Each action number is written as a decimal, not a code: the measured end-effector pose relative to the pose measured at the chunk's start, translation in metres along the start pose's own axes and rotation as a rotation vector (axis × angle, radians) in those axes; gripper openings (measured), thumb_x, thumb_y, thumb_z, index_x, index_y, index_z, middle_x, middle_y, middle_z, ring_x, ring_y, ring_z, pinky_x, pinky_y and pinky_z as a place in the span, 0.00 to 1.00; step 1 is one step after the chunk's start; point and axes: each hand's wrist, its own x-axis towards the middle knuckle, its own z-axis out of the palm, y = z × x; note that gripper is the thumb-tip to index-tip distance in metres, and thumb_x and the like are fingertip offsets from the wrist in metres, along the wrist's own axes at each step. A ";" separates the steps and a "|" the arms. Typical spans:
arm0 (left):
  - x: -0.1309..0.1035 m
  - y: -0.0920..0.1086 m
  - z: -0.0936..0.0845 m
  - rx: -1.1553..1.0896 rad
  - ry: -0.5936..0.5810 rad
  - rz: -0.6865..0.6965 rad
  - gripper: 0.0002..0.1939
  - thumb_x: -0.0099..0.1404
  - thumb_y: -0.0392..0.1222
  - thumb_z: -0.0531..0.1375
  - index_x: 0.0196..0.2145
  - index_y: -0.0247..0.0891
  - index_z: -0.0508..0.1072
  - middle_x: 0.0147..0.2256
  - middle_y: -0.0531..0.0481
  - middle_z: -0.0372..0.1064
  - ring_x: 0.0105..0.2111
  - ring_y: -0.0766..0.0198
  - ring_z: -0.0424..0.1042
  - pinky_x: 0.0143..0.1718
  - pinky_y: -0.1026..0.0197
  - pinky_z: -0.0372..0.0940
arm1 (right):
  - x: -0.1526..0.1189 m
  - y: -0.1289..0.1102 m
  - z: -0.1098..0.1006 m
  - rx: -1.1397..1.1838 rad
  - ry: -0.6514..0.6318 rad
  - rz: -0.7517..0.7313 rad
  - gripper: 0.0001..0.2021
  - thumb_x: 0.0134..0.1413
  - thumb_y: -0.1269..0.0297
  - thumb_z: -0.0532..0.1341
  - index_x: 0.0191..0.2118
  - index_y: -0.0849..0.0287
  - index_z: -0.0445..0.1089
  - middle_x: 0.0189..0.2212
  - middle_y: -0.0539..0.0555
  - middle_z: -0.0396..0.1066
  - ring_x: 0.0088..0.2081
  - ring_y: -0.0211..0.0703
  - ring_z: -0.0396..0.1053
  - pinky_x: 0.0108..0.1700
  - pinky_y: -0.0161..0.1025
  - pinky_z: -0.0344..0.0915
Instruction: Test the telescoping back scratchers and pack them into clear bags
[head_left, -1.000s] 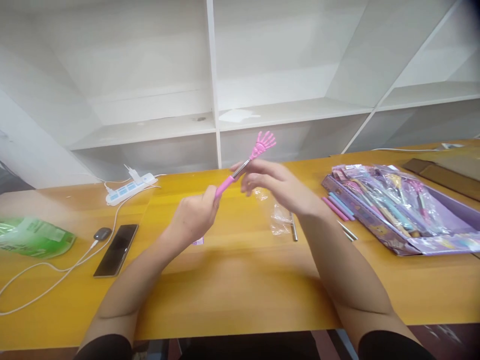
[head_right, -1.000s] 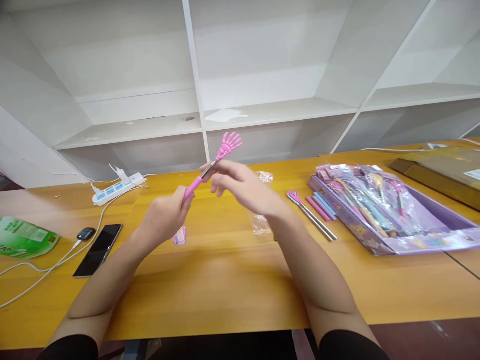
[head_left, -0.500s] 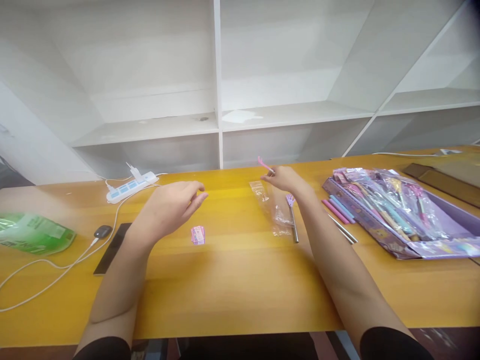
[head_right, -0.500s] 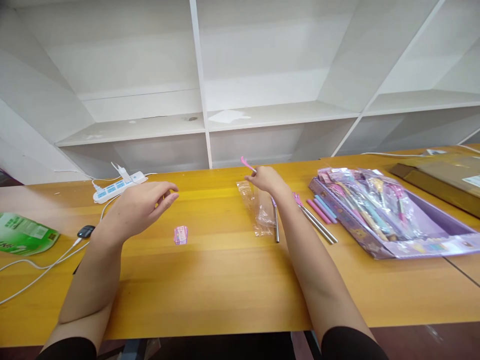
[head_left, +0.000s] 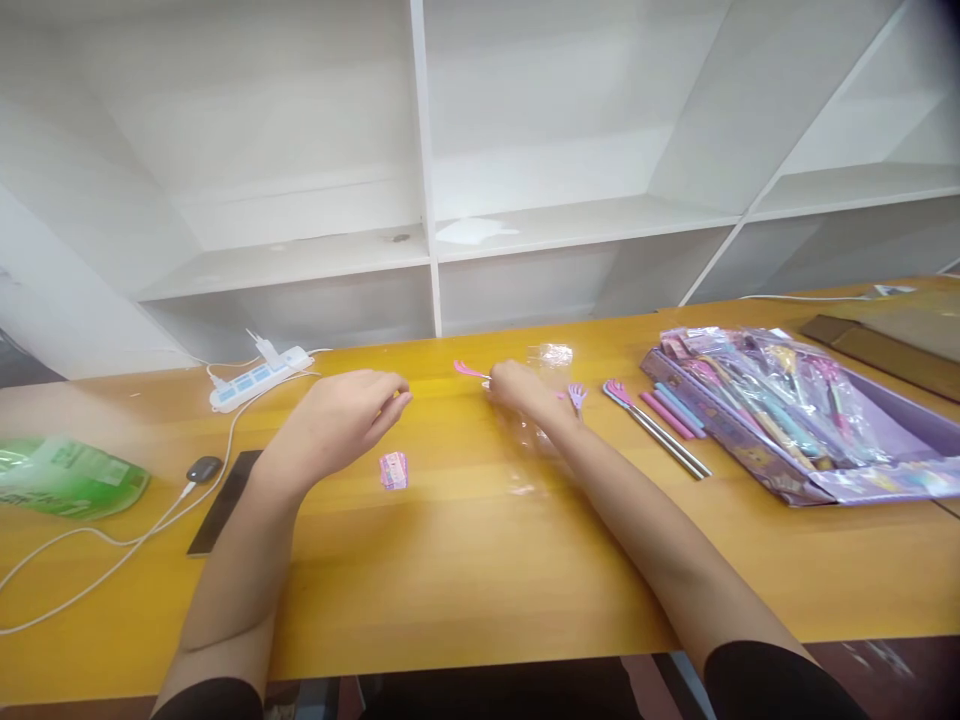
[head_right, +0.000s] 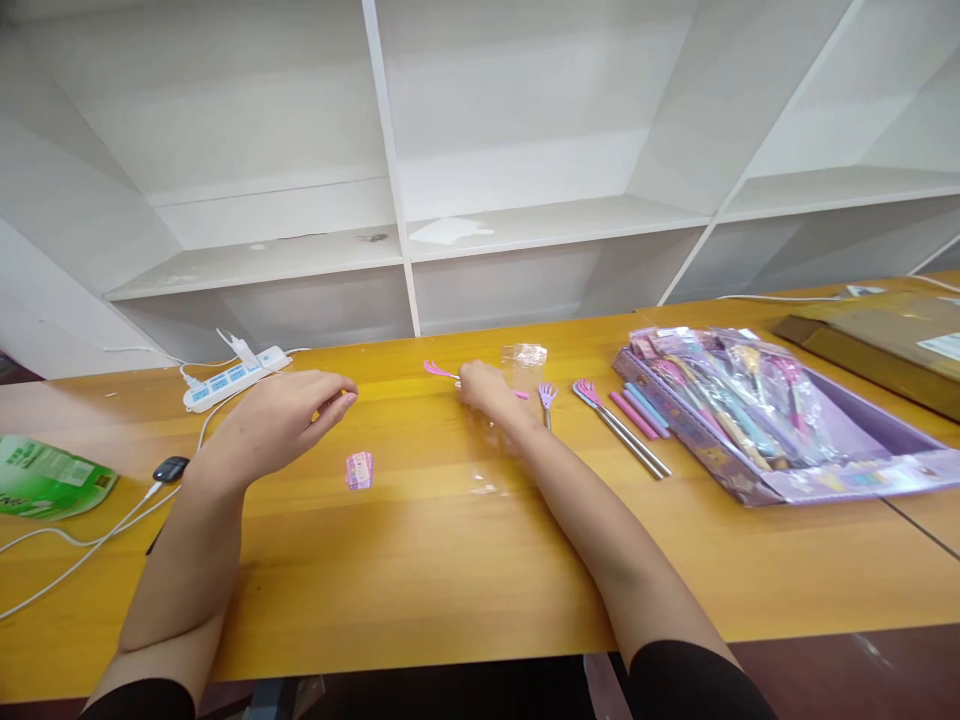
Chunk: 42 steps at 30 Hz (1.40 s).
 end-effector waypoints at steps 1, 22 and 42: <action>0.000 0.002 0.000 -0.014 -0.011 -0.002 0.17 0.83 0.45 0.51 0.41 0.41 0.77 0.34 0.50 0.78 0.32 0.59 0.77 0.33 0.57 0.61 | -0.002 -0.003 -0.003 0.017 0.001 -0.013 0.21 0.72 0.54 0.68 0.62 0.60 0.74 0.61 0.63 0.74 0.57 0.51 0.76 0.58 0.51 0.77; 0.050 0.034 0.016 -0.790 0.141 -0.426 0.16 0.71 0.56 0.66 0.41 0.39 0.81 0.33 0.49 0.83 0.27 0.64 0.75 0.28 0.63 0.67 | -0.093 -0.002 -0.093 0.776 0.973 -0.477 0.19 0.72 0.47 0.61 0.53 0.57 0.72 0.52 0.60 0.77 0.46 0.46 0.72 0.50 0.42 0.66; 0.035 0.043 0.003 -1.258 0.792 -0.337 0.19 0.73 0.54 0.70 0.48 0.41 0.69 0.44 0.42 0.86 0.48 0.50 0.87 0.47 0.50 0.84 | -0.153 -0.035 -0.089 0.798 0.117 -0.852 0.13 0.81 0.52 0.51 0.45 0.53 0.65 0.29 0.44 0.73 0.32 0.37 0.66 0.38 0.36 0.62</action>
